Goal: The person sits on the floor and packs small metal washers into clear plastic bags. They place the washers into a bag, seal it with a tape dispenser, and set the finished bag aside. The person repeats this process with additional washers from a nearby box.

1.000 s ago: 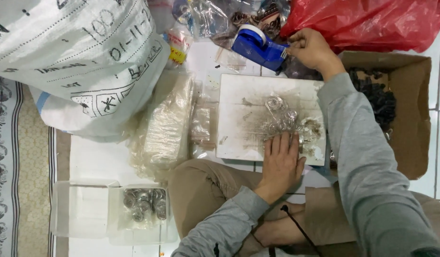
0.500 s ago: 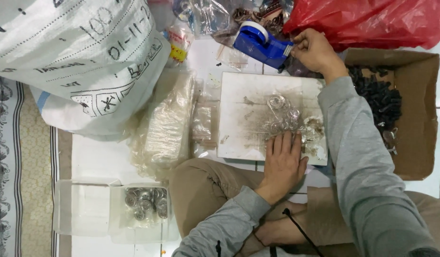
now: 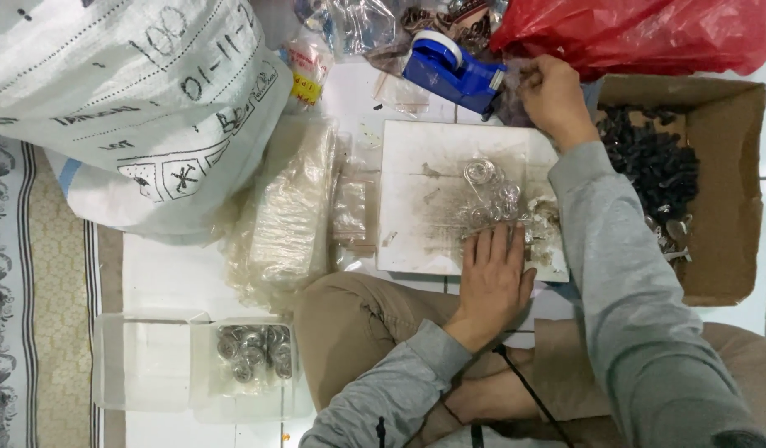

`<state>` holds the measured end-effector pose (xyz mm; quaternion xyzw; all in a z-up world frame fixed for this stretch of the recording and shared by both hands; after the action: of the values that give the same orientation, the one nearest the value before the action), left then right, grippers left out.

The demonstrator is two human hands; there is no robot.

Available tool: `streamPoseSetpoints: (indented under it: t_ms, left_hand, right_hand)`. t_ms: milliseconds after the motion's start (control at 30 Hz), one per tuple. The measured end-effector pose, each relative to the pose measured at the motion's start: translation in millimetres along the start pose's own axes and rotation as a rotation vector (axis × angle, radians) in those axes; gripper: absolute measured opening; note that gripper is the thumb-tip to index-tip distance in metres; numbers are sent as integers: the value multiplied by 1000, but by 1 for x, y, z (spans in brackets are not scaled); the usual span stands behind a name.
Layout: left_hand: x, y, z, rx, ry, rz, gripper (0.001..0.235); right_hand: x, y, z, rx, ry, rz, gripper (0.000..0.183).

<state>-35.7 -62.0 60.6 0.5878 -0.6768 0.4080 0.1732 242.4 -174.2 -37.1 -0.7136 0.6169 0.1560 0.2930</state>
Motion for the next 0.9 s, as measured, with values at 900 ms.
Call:
streamPoseSetpoints:
  t_ms: [900]
  left_hand:
    - [-9, 31, 14, 162, -57, 111, 55]
  right_hand:
    - [-35, 216, -55, 53, -520, 434, 48]
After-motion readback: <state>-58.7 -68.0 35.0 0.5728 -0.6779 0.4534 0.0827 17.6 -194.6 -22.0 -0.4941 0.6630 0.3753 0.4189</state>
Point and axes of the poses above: each hand's wrist, its own y-axis away from the middle knuckle, its own z-axis out of the palm, x = y × z, the point moved 9 cm from there along -y, towards the middle knuckle, and after that the axes turned 12 degrees about x, right-handed, at the moved point
